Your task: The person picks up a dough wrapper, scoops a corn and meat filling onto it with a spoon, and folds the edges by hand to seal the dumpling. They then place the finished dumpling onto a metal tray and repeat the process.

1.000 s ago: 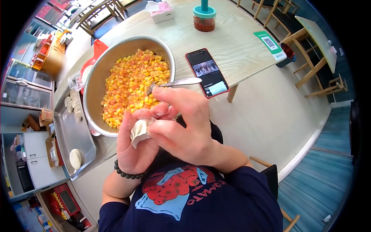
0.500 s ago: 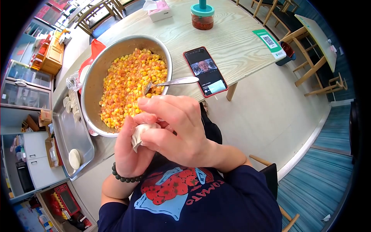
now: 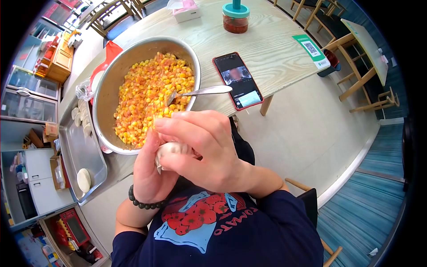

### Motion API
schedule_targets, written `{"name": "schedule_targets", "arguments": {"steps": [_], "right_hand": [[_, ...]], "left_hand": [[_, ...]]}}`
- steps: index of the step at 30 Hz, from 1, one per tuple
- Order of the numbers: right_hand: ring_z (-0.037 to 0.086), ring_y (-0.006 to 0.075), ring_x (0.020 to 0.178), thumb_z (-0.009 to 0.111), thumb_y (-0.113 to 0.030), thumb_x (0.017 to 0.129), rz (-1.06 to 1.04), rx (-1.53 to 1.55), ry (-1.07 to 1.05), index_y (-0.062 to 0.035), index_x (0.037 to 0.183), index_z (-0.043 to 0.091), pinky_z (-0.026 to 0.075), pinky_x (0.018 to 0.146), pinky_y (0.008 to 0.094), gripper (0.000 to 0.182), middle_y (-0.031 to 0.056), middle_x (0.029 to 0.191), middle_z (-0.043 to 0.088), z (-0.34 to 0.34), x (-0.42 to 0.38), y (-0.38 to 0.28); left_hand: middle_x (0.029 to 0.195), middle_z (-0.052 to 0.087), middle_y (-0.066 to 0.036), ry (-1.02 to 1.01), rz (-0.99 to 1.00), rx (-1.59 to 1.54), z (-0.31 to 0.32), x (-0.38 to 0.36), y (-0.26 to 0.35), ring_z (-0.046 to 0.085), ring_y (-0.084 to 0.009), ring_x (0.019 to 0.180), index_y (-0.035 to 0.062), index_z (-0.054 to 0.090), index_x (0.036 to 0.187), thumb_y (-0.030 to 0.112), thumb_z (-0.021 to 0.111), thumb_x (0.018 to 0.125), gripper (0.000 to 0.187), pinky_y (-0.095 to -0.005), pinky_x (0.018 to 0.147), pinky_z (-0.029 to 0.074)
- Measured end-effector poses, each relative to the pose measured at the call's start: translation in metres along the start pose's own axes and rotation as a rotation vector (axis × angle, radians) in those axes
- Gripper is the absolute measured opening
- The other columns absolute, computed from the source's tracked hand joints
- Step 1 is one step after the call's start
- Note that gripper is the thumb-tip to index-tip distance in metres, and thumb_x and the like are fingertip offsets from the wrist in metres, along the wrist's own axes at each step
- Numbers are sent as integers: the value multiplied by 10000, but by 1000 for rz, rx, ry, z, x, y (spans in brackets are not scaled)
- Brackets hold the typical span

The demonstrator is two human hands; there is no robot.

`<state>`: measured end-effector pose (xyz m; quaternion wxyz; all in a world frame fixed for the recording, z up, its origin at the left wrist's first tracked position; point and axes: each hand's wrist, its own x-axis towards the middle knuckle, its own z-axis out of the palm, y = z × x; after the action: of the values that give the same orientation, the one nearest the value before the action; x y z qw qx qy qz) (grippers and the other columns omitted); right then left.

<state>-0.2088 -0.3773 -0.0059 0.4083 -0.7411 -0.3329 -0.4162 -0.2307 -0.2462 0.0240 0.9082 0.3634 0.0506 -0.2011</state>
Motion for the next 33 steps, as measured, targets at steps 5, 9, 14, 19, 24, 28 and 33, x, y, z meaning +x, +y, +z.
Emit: {"name": "schedule_targets", "arguments": {"steps": [5, 9, 14, 19, 24, 28, 33], "right_hand": [[533, 239, 1097, 604, -159, 695, 25, 70, -22, -99, 797, 544, 393, 900, 384, 133, 105, 1222, 557, -3, 2, -2], [520, 242, 1120, 600, -174, 695, 1, 69, -34, -110, 799, 547, 373, 921, 404, 133, 111, 1243, 547, -2, -2, -3], [500, 247, 1148, 599, -219, 727, -34, 11, -91, -125, 850, 566, 347, 949, 423, 158, 119, 1273, 531, -4, -4, -4], [491, 336, 1139, 745, -320, 668, 153, 8, -233, -167, 1086, 596, 352, 932, 484, 469, 163, 1306, 463, -10, -1, -8], [459, 350, 1168, 781, -316, 599, 166, -39, -176, -144, 1069, 610, 330, 952, 470, 529, 167, 1288, 466, -7, 1, -7], [429, 388, 1171, 766, -384, 673, 171, 53, -206, -92, 1102, 595, 353, 951, 487, 546, 214, 1289, 428, -7, 9, -4], [435, 382, 1176, 617, -470, 846, 135, -13, -21, -56, 1166, 490, 390, 956, 479, 539, 245, 1306, 393, -20, -13, 9]], "left_hand": [[1062, 609, -118, -23, -58, -10, -7, -1, 1, 593, -201, 972, -5, 544, 1105, 468, 278, 990, 555, -320, 864, 464], [1074, 608, -119, 37, -5, -68, -15, -1, -5, 594, -200, 992, -20, 538, 1116, 484, 260, 989, 590, -317, 871, 466], [1138, 586, -124, -73, -177, -89, -31, 1, -6, 580, -211, 1045, -12, 483, 1204, 561, 205, 966, 680, -330, 902, 463], [1249, 520, -179, -175, -93, -204, -14, -2, 4, 531, -255, 1141, -7, 423, 1277, 674, 173, 906, 815, -367, 972, 423], [1373, 382, -242, -137, -46, -17, -11, -11, 6, 426, -336, 1253, -12, 259, 1392, 719, 228, 870, 898, -434, 1037, 353], [1388, 364, -236, -194, -61, -29, -39, -31, 21, 396, -355, 1285, 40, 235, 1418, 598, 385, 900, 776, -425, 1032, 378], [1308, 471, -221, 152, 237, 240, -92, -62, 92, 496, -328, 1204, 29, 313, 1372, 270, 511, 940, 533, -374, 981, 440]]}}
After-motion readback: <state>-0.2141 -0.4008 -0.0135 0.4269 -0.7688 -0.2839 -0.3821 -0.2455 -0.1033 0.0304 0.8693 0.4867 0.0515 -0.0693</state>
